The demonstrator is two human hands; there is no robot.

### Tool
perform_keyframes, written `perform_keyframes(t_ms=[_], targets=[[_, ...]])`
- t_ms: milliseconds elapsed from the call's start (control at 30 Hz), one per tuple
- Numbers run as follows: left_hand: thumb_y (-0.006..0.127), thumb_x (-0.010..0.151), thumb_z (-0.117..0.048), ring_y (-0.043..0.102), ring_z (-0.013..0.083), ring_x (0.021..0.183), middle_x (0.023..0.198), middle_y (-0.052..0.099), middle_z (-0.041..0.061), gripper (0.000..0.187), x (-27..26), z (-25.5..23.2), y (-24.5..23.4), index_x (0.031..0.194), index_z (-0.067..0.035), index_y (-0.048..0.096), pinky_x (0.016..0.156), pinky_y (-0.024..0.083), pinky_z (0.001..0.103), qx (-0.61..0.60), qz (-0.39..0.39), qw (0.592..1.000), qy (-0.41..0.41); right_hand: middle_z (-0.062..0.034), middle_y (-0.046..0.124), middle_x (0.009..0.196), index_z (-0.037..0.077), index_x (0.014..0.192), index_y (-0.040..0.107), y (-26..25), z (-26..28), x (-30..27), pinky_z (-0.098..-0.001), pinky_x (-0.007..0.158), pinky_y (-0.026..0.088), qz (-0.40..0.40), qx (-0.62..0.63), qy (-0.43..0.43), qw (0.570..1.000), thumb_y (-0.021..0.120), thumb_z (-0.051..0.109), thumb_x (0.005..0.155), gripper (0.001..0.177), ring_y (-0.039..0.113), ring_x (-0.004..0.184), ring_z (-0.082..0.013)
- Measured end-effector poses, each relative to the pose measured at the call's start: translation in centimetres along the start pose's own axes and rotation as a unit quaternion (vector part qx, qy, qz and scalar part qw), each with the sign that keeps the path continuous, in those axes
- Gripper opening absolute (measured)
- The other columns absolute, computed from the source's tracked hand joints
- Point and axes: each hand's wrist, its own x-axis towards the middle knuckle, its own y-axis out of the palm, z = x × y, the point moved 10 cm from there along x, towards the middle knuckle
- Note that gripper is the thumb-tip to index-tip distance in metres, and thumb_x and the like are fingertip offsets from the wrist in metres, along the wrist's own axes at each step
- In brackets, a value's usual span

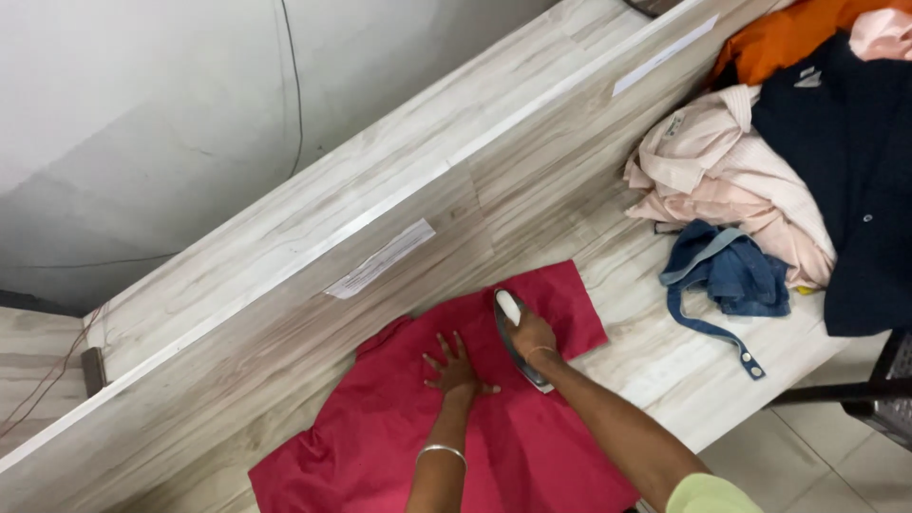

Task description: Ironing and folding a red shirt and a blue shirt on a desk.

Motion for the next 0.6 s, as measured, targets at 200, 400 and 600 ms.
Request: perform_keyframes(t_ms=[200,400,600], targets=[[0.098,0.053,-0.061,-0.028,0.0548,0.151,0.164,-0.045,0.005,0.170,1.6,-0.3,0.1,0.160,-0.033,-0.030,0.110,0.018,0.084,-0.017,0.034,0.999,-0.037,-0.0298,0.071,0.109,0.004,0.126,0.061,-4.6,-3.4,3.7,-0.0591,0.092,0.052,-0.056,-0.036,0.061,0.996,0.064,0.047,0.092,0.055,0.067,0.104,-0.0491],[0.098,0.052,-0.061,-0.036,0.0553,0.147,0.161,-0.050,0.007,0.172,1.9,-0.2,-0.2,0.158,-0.032,-0.034,0.109,0.011,0.087,-0.037,0.055,0.997,-0.033,-0.0287,0.071,0.111,0.003,0.126,0.061,-8.5,-4.5,6.0,-0.0582,0.091,0.053,-0.094,-0.061,0.089,0.990,0.064,0.048,0.092,0.056,0.068,0.105,-0.0479],[0.099,0.050,-0.058,-0.042,0.0553,0.144,0.159,-0.053,0.006,0.174,2.5,0.1,1.5,0.157,-0.032,-0.036,0.107,0.006,0.088,-0.049,0.086,0.994,-0.040,-0.0298,0.071,0.111,0.002,0.127,0.061,-11.7,-4.8,6.5,-0.0548,0.093,0.052,-0.063,-0.097,0.069,0.991,0.065,0.046,0.093,0.055,0.067,0.107,-0.0471]])
